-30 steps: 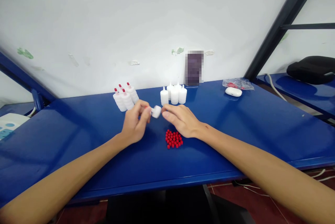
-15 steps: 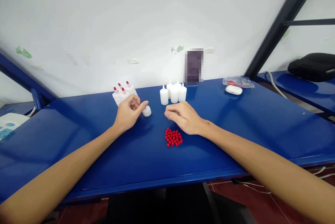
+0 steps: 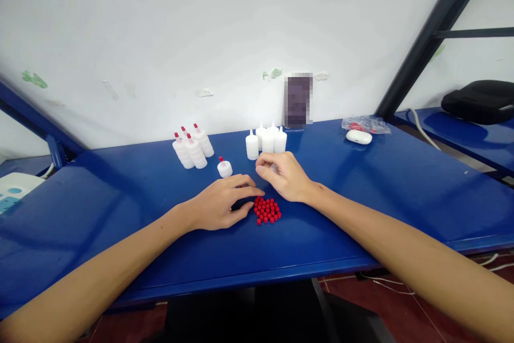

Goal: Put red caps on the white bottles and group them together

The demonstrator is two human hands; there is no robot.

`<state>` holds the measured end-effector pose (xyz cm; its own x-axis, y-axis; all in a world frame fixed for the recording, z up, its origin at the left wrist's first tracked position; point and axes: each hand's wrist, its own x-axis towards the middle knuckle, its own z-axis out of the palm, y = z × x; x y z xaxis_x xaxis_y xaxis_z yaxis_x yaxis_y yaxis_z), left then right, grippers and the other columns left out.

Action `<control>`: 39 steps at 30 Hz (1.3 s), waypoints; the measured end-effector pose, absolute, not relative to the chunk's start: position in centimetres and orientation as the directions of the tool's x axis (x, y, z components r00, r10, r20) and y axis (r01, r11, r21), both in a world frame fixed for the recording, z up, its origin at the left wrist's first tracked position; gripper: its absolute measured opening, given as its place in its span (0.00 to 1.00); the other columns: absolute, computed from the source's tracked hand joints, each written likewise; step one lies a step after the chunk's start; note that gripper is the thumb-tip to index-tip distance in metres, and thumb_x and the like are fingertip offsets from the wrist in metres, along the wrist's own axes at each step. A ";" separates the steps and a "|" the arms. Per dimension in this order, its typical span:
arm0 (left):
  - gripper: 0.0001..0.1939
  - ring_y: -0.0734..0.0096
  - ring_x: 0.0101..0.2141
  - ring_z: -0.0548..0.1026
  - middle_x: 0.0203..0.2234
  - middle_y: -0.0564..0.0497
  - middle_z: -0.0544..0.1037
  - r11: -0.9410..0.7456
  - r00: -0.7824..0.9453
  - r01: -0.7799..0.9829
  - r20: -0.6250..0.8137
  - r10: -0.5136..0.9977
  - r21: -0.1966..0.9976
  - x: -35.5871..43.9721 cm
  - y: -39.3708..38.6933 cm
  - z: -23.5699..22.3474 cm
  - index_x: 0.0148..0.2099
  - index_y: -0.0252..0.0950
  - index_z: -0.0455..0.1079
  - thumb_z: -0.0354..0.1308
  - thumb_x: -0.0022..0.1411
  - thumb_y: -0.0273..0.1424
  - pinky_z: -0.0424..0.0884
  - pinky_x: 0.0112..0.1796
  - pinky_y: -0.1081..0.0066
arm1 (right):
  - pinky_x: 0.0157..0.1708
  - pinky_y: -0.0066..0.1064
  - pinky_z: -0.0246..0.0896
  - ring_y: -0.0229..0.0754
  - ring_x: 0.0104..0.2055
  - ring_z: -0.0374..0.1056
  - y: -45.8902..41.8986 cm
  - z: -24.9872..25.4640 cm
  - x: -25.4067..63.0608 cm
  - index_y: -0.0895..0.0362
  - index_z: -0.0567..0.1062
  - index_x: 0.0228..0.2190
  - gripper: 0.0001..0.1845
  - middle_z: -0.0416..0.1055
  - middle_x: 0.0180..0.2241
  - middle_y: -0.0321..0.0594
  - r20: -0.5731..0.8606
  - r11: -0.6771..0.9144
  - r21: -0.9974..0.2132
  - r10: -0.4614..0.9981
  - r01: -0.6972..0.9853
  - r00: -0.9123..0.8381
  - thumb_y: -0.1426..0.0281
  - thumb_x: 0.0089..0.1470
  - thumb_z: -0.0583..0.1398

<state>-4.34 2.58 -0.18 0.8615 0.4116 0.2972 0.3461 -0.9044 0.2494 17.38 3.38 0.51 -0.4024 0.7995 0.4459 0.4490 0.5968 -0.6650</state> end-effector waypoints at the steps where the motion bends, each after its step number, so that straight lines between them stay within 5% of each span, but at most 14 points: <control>1: 0.16 0.64 0.44 0.74 0.45 0.44 0.74 -0.904 0.864 0.342 0.294 0.410 0.255 -4.4 2.6 -0.2 0.55 0.34 0.72 0.51 0.69 0.30 0.72 0.46 0.66 | 0.29 0.31 0.54 0.37 0.25 0.60 3.6 0.5 17.3 0.58 0.71 0.30 0.12 0.65 0.23 0.34 0.437 0.585 -0.677 0.808 0.447 -0.395 0.66 0.59 0.50; 8: 0.14 0.65 0.44 0.74 0.44 0.44 0.76 -0.894 0.864 0.332 0.283 0.416 0.300 -4.4 3.0 -0.3 0.52 0.33 0.74 0.52 0.70 0.31 0.71 0.48 0.66 | 0.38 0.32 0.58 0.41 0.36 0.66 4.1 0.4 17.1 0.57 0.71 0.34 0.14 0.72 0.33 0.38 0.327 0.550 -0.652 0.825 0.523 -0.460 0.66 0.63 0.48; 16: 0.10 0.66 0.42 0.75 0.42 0.46 0.76 -0.869 0.848 0.328 0.290 0.444 0.370 -4.6 3.3 -0.2 0.47 0.34 0.75 0.55 0.69 0.31 0.71 0.45 0.68 | 0.28 0.30 0.49 0.34 0.22 0.56 4.2 0.0 16.8 0.58 0.69 0.18 0.17 0.62 0.17 0.32 0.338 0.524 -0.562 0.852 0.640 -0.400 0.67 0.56 0.54; 23: 0.12 0.65 0.46 0.74 0.46 0.46 0.76 -0.879 0.846 0.295 0.324 0.423 0.376 -4.6 3.0 -0.3 0.52 0.35 0.73 0.56 0.69 0.30 0.71 0.48 0.66 | 0.25 0.30 0.47 0.35 0.21 0.57 3.9 0.0 17.0 0.59 0.69 0.18 0.19 0.63 0.16 0.33 0.366 0.474 -0.638 0.880 0.606 -0.303 0.64 0.57 0.54; 32: 0.15 0.65 0.45 0.73 0.47 0.47 0.76 -0.895 0.873 0.336 0.261 0.412 0.292 -4.4 3.2 -0.3 0.57 0.39 0.72 0.51 0.72 0.32 0.69 0.46 0.66 | 0.28 0.31 0.50 0.36 0.25 0.60 4.0 0.1 16.8 0.59 0.68 0.17 0.21 0.68 0.22 0.37 0.429 0.531 -0.547 0.842 0.647 -0.328 0.64 0.59 0.53; 39: 0.14 0.66 0.45 0.73 0.46 0.47 0.76 -0.903 0.877 0.331 0.263 0.401 0.272 -4.4 3.1 -0.2 0.54 0.37 0.74 0.51 0.72 0.33 0.70 0.47 0.67 | 0.25 0.30 0.52 0.35 0.18 0.61 4.0 0.0 16.9 0.57 0.64 0.16 0.26 0.65 0.15 0.34 0.355 0.462 -0.709 0.887 0.533 -0.296 0.60 0.63 0.51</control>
